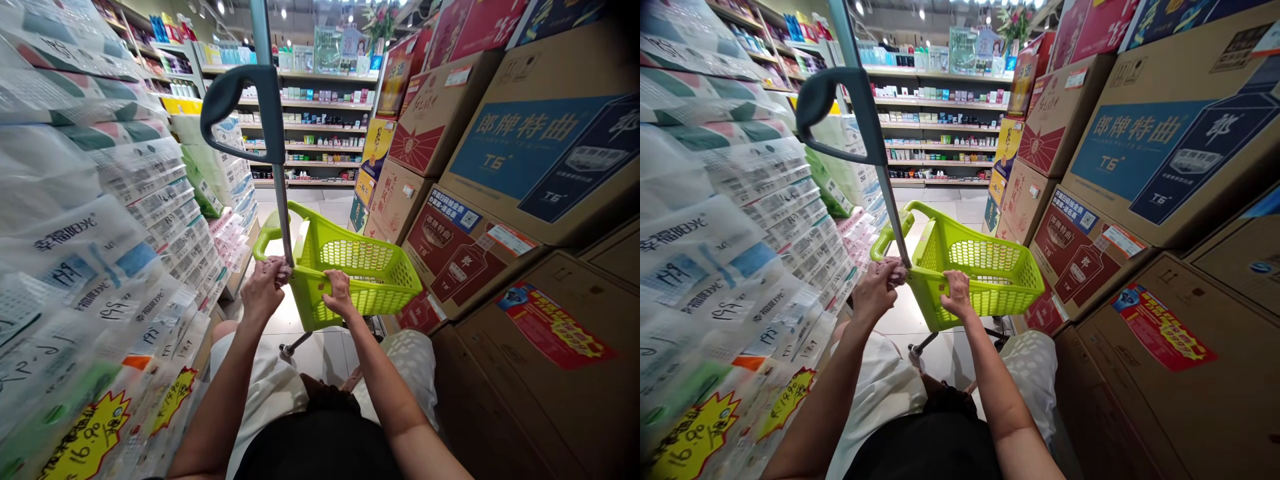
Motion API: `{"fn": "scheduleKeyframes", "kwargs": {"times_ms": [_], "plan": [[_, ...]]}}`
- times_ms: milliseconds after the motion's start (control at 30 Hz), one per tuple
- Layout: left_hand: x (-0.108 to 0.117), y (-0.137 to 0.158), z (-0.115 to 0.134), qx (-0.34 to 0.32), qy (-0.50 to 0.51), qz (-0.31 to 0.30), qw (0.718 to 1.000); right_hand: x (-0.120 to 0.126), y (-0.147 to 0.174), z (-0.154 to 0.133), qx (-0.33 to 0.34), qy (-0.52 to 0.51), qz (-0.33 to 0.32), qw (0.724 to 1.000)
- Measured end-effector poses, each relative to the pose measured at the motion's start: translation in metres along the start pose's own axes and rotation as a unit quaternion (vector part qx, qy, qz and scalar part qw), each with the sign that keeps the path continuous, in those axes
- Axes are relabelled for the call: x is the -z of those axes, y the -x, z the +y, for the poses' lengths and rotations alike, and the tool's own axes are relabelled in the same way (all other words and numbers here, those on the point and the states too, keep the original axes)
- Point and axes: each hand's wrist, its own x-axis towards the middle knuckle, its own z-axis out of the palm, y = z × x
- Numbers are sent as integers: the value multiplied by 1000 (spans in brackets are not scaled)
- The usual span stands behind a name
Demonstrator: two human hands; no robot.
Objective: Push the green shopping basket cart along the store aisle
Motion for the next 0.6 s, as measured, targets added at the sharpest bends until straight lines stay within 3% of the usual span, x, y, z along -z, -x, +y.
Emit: {"fn": "scheduleKeyframes", "kwargs": {"times_ms": [133, 367, 600], "plan": [[12, -12, 0, 37, -2, 23, 999, 0, 1, 0, 9, -1, 3, 1000], [14, -11, 10, -7, -28, -10, 1000, -2, 2, -2, 6, -2, 11, 1000], [36, -72, -30, -9, -2, 6, 1000, -1, 2, -2, -2, -8, 7, 1000]]}}
